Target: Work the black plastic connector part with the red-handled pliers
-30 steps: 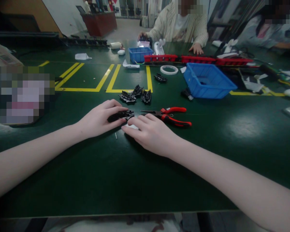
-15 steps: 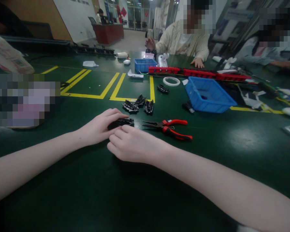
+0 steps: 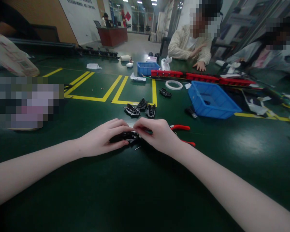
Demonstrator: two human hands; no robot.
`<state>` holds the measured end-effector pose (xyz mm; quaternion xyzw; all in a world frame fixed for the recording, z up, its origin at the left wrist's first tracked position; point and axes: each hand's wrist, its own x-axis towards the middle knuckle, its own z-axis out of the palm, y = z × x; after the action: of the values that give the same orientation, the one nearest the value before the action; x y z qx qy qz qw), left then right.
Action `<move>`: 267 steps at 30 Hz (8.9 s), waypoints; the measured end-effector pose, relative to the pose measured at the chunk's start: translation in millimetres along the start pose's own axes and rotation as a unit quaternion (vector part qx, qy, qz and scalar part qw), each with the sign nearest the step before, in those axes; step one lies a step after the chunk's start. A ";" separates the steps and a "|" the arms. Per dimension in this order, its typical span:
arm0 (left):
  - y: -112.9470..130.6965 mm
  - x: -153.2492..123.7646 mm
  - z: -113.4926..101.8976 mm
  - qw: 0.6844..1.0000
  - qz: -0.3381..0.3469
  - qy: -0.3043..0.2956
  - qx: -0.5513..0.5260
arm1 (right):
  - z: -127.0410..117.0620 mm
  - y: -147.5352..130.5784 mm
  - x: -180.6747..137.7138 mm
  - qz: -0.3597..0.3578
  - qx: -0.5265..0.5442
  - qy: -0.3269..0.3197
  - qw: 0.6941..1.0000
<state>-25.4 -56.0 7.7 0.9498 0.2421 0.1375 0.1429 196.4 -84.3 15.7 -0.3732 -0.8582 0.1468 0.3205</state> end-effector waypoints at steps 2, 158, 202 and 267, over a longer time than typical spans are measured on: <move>-0.5 0.2 -0.4 1.000 0.002 0.000 -0.004 | 0.7 -1.3 -0.5 0.019 0.016 0.012 1.000; 2.5 -6.8 9.2 0.996 -0.031 0.011 -0.079 | 23.3 -9.0 -13.1 0.019 -0.009 -0.048 0.999; 5.7 -6.3 7.2 0.998 -0.016 0.009 -0.059 | -20.8 14.6 -52.3 0.040 -0.294 -0.009 0.955; 10.1 -2.5 2.4 1.000 0.018 -0.014 0.002 | -24.3 -16.2 -58.4 0.036 -0.294 0.066 0.953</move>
<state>-22.5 -66.3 8.5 0.9560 0.2234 0.1266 0.1423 233.7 -137.8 16.2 -0.4905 -0.8264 -0.1251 0.2467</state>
